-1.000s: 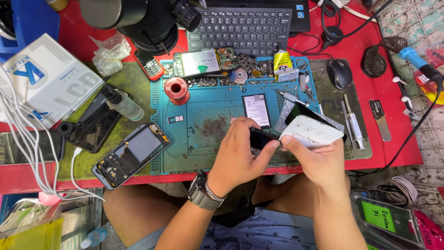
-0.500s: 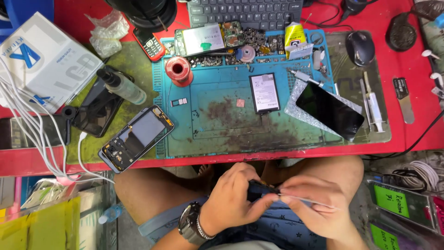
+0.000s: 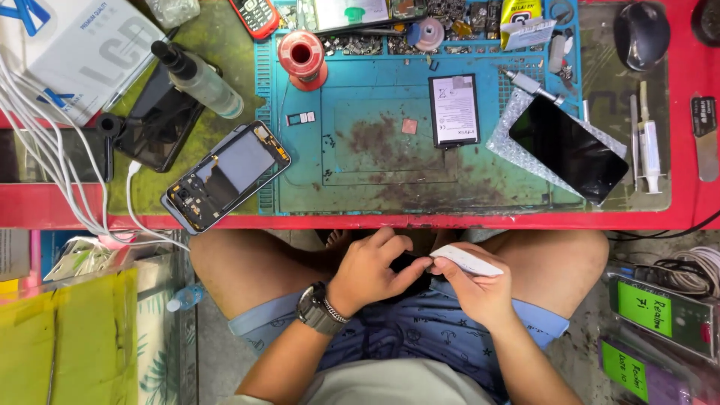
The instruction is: Prying open a mobile phone screen using a thin tool and cleaning the components at a repair station.
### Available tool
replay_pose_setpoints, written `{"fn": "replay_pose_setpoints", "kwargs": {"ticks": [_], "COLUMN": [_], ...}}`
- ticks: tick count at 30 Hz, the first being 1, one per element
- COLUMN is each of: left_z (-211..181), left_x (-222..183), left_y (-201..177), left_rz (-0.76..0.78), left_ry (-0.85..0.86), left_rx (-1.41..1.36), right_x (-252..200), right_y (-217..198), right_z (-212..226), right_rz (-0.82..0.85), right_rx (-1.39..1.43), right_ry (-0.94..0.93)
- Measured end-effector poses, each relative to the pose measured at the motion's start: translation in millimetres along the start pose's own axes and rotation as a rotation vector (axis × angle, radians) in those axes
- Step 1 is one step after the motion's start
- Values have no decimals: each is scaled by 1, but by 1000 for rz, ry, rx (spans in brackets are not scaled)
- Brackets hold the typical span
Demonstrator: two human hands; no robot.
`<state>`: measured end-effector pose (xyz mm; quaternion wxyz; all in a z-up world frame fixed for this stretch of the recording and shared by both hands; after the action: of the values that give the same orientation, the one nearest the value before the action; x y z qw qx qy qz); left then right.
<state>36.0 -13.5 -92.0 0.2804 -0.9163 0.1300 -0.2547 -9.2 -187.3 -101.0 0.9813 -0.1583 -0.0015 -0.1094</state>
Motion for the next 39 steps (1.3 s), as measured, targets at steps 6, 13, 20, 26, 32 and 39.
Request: {"fn": "replay_pose_setpoints", "kwargs": {"ticks": [6,13,20,26,32,39], "left_z": [4,18,29,14,-30,-79], "left_x": [-10,-3,-2,10,33,67], "left_y": [35,42,31,13,-26,-71], "left_rz": [366,488,628,576,437,219], "left_ry": [169,42,-235,-271,-175,-75], "left_rx": [381,305,56,-135,-181,-237], "right_x": [-11,-31,-8,-10,-10,-22], "right_y": [2,-13,-8,-16,-25,-40], "right_z": [-84,-117,-59,-32,57,131], "right_rz": [62,-40,17,14,6,-33], "right_rx": [-246,-146,16,18,2,-65], "right_ry": [330,616,205,121,-128,-531]}}
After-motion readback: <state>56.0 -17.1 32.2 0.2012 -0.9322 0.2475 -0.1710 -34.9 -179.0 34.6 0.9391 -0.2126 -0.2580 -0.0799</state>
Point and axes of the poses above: each hand's wrist, its own x-axis towards the middle knuckle, its own y-axis out of the palm, z = x × y, the point moved 8 cm from there along x, towards the middle knuckle, and after that the axes turned 3 degrees about x, right-handed, at the moved point
